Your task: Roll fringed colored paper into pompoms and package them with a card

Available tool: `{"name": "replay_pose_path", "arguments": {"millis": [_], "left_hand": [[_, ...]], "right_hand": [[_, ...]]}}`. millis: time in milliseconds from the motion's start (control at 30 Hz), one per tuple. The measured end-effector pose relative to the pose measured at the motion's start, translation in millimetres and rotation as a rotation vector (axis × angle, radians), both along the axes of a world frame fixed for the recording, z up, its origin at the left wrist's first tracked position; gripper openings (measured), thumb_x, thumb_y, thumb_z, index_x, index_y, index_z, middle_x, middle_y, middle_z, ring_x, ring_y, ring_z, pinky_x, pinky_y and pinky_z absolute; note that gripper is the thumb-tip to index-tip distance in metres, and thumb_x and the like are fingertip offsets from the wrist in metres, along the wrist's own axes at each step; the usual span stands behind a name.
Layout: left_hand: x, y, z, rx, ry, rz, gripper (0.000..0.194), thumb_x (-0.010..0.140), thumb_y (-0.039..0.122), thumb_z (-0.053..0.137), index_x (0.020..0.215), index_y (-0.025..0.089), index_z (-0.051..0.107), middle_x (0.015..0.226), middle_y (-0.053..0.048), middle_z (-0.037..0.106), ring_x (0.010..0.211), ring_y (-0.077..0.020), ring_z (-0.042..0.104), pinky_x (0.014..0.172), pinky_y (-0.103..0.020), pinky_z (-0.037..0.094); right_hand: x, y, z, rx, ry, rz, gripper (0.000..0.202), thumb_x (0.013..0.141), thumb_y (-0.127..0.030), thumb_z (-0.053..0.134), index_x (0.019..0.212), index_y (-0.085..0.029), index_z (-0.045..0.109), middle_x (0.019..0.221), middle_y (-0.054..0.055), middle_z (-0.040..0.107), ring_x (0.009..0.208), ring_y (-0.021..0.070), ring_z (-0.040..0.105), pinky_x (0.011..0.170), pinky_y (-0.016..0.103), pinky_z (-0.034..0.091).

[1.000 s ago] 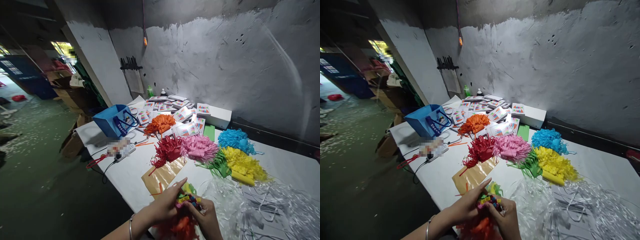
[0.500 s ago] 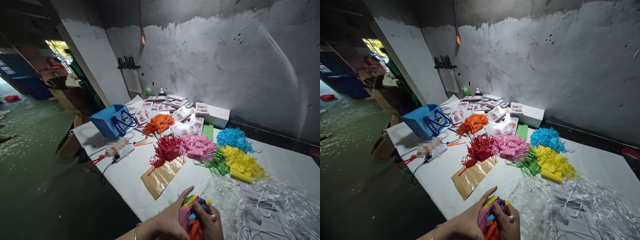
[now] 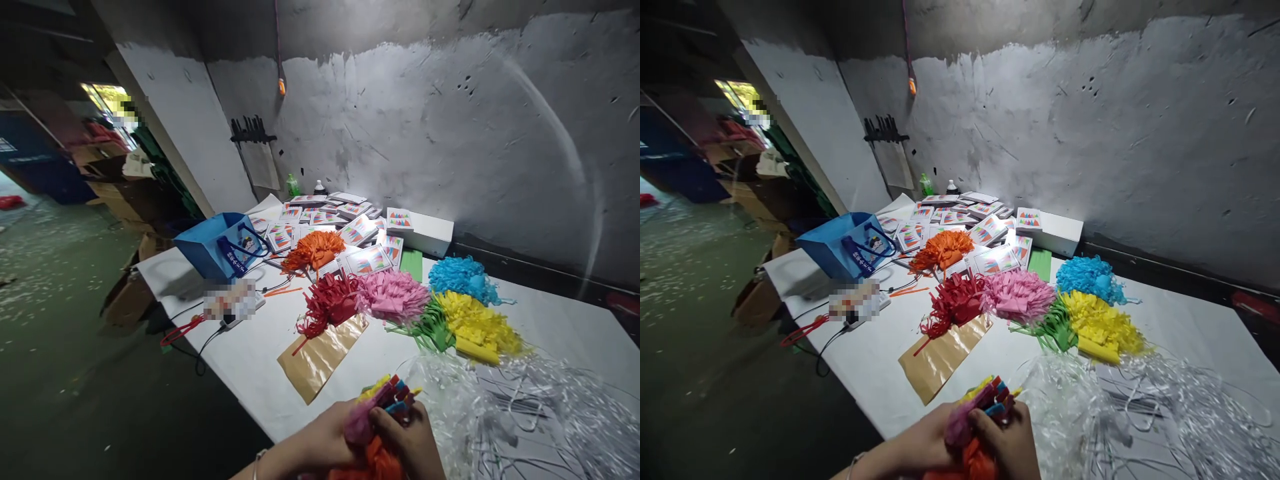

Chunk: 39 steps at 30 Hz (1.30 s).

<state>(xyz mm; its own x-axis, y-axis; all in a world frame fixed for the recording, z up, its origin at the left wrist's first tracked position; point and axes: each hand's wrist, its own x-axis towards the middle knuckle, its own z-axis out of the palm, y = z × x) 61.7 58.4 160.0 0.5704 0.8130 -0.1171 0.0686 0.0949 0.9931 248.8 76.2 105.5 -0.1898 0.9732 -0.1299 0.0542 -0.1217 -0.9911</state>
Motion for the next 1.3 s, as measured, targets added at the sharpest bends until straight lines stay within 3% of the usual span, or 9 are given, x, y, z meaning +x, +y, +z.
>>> {"name": "replay_pose_path", "arguments": {"millis": [67, 167, 333, 533, 700, 833, 1067, 1200, 1300], "left_hand": [[-21.5, 6.6, 2.9, 0.041, 0.206, -0.046, 0.086, 0.058, 0.044, 0.09, 0.136, 0.023, 0.06, 0.135, -0.011, 0.062, 0.128, -0.0429, 0.051, 0.109, -0.051, 0.041], [-34.4, 15.1, 3.0, 0.106, 0.351, 0.104, 0.111, 0.051, 0.04, 0.094, 0.148, 0.022, 0.044, 0.156, -0.017, 0.038, 0.144, -0.0446, 0.028, 0.119, -0.056, 0.02], [14.7, 4.5, -31.5, -0.16, -0.22, 0.218, 0.131, 0.048, 0.031, 0.096, 0.156, 0.032, 0.021, 0.146, -0.019, 0.048, 0.127, -0.041, 0.054, 0.104, -0.061, 0.042], [54.0, -22.2, -66.4, -0.188, -0.669, 0.237, 0.119, 0.044, 0.016, 0.095, 0.148, 0.029, 0.04, 0.151, -0.016, 0.044, 0.141, -0.0384, 0.039, 0.118, -0.053, 0.025], [44.2, -15.0, -48.3, -0.232, -0.414, 0.242, 0.081, 0.059, 0.003, 0.079, 0.135, 0.023, 0.059, 0.124, -0.012, 0.068, 0.122, -0.035, 0.059, 0.108, -0.051, 0.04], [26.6, -3.9, -32.5, -0.222, -0.259, 0.255, 0.051, 0.063, 0.006, 0.076, 0.114, 0.016, 0.073, 0.112, -0.01, 0.074, 0.116, -0.0363, 0.062, 0.105, -0.05, 0.043], [22.2, 4.3, -26.9, -0.302, -0.497, 0.112, 0.09, 0.062, 0.017, 0.087, 0.143, 0.028, 0.051, 0.138, -0.012, 0.061, 0.133, -0.0368, 0.05, 0.111, -0.053, 0.035], [31.1, 4.1, -42.0, -0.362, -0.71, 0.072, 0.09, 0.063, 0.046, 0.089, 0.142, 0.027, 0.051, 0.138, -0.013, 0.059, 0.137, -0.0357, 0.046, 0.116, -0.052, 0.028], [38.7, -1.4, -56.9, -0.318, -0.721, 0.128, 0.09, 0.058, 0.042, 0.093, 0.138, 0.026, 0.055, 0.124, -0.012, 0.067, 0.125, -0.0356, 0.057, 0.111, -0.051, 0.035]], "right_hand": [[-0.8, -3.0, 3.8, 0.059, -0.058, 0.017, 0.042, 0.073, -0.056, 0.075, 0.06, -0.017, 0.068, 0.057, 0.004, 0.064, 0.055, 0.0167, 0.057, 0.056, 0.026, 0.047], [-5.0, -4.6, 12.3, 0.15, -0.13, 0.078, 0.036, 0.078, -0.051, 0.072, 0.062, -0.019, 0.071, 0.06, 0.003, 0.066, 0.058, 0.0153, 0.057, 0.058, 0.024, 0.045], [-6.4, -8.8, 14.8, 0.192, -0.155, 0.102, 0.033, 0.065, -0.056, 0.08, 0.075, -0.025, 0.08, 0.075, 0.005, 0.075, 0.066, 0.0211, 0.065, 0.06, 0.028, 0.051], [-2.1, -22.5, -7.2, 0.151, -0.182, -0.158, 0.046, 0.067, -0.066, 0.074, 0.086, -0.025, 0.081, 0.083, 0.009, 0.076, 0.077, 0.0273, 0.069, 0.074, 0.037, 0.057], [-12.7, -11.8, -3.5, 0.003, -0.091, -0.106, 0.051, 0.07, -0.067, 0.07, 0.077, -0.017, 0.079, 0.074, 0.011, 0.076, 0.068, 0.0273, 0.071, 0.064, 0.036, 0.058], [-9.2, 2.6, 11.3, 0.055, -0.073, 0.012, 0.037, 0.062, -0.05, 0.082, 0.082, -0.019, 0.076, 0.08, 0.007, 0.076, 0.076, 0.0257, 0.071, 0.072, 0.033, 0.058], [1.3, 1.6, 8.3, 0.135, -0.15, 0.044, 0.032, 0.063, -0.055, 0.079, 0.079, -0.028, 0.079, 0.079, 0.006, 0.074, 0.072, 0.0236, 0.066, 0.068, 0.033, 0.054], [-6.1, -2.1, 7.2, 0.13, -0.148, 0.031, 0.041, 0.067, -0.065, 0.073, 0.064, -0.024, 0.074, 0.065, 0.005, 0.068, 0.058, 0.0184, 0.058, 0.056, 0.028, 0.049], [-10.6, -5.7, 6.8, 0.094, -0.141, 0.023, 0.048, 0.079, -0.065, 0.063, 0.062, -0.02, 0.069, 0.055, 0.002, 0.06, 0.05, 0.0147, 0.052, 0.046, 0.025, 0.042]]}}
